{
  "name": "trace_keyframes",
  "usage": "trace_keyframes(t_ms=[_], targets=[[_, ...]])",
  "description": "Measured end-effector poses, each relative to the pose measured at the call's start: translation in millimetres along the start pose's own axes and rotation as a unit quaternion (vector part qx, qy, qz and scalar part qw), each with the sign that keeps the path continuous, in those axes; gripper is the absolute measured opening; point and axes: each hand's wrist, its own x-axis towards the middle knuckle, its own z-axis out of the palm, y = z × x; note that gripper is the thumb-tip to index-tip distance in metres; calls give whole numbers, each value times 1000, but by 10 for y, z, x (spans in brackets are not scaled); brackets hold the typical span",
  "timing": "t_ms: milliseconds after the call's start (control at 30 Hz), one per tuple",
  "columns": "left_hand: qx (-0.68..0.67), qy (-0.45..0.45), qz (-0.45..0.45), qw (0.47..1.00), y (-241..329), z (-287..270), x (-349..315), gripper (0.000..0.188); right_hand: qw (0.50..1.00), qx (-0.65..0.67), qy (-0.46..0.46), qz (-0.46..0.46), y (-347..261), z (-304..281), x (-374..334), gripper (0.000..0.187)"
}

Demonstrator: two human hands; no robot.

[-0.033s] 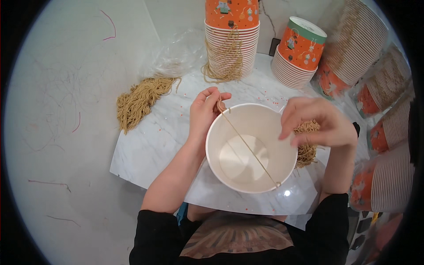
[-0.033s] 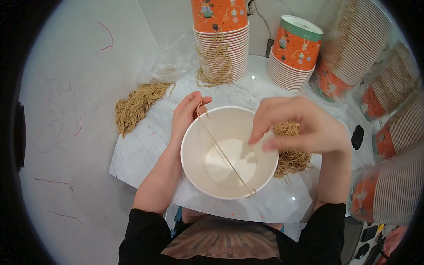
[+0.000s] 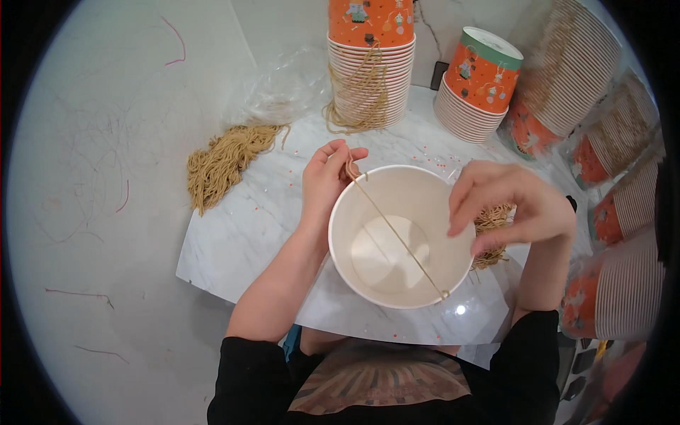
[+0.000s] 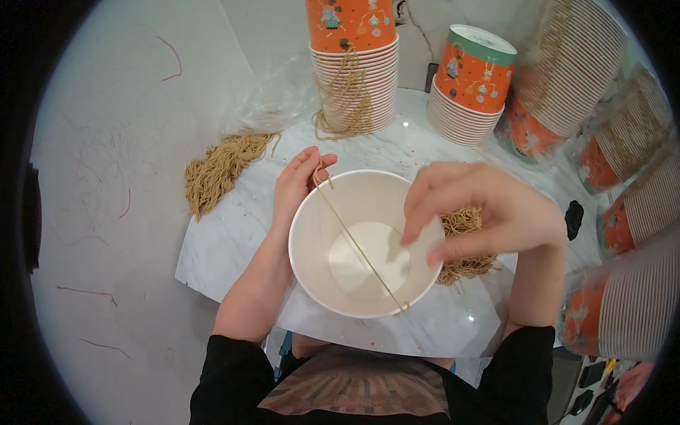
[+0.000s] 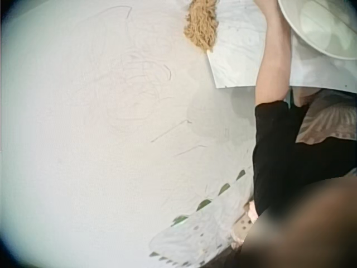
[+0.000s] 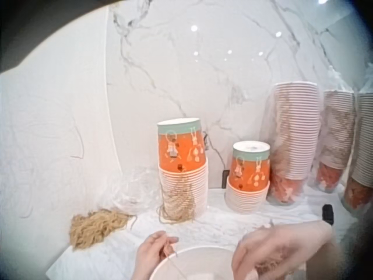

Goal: The person is threading long pieces of string through pre-punched holes in decorative paper cups to prepare them for assembly.

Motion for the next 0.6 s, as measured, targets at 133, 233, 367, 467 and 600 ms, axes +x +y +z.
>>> trace_keyframes(t_ms=[133, 233, 367, 467, 600], targets=[[-22, 12, 19, 999, 3, -122, 37, 20, 994, -57, -94, -17, -45, 59, 25, 23], [-44, 25, 28, 998, -8, -141, 67, 20, 988, -104, -103, -49, 19, 87, 46, 15], [-30, 63, 20, 997, 25, -181, 111, 31, 986, -118, -122, -3, -36, 80, 35, 10], [-40, 112, 37, 992, 33, -163, 108, 35, 994, -98, -27, -27, -74, 112, 21, 10], [43, 119, 35, 991, 76, -133, 45, 35, 990, -13, 136, 33, -130, 172, 37, 7]])
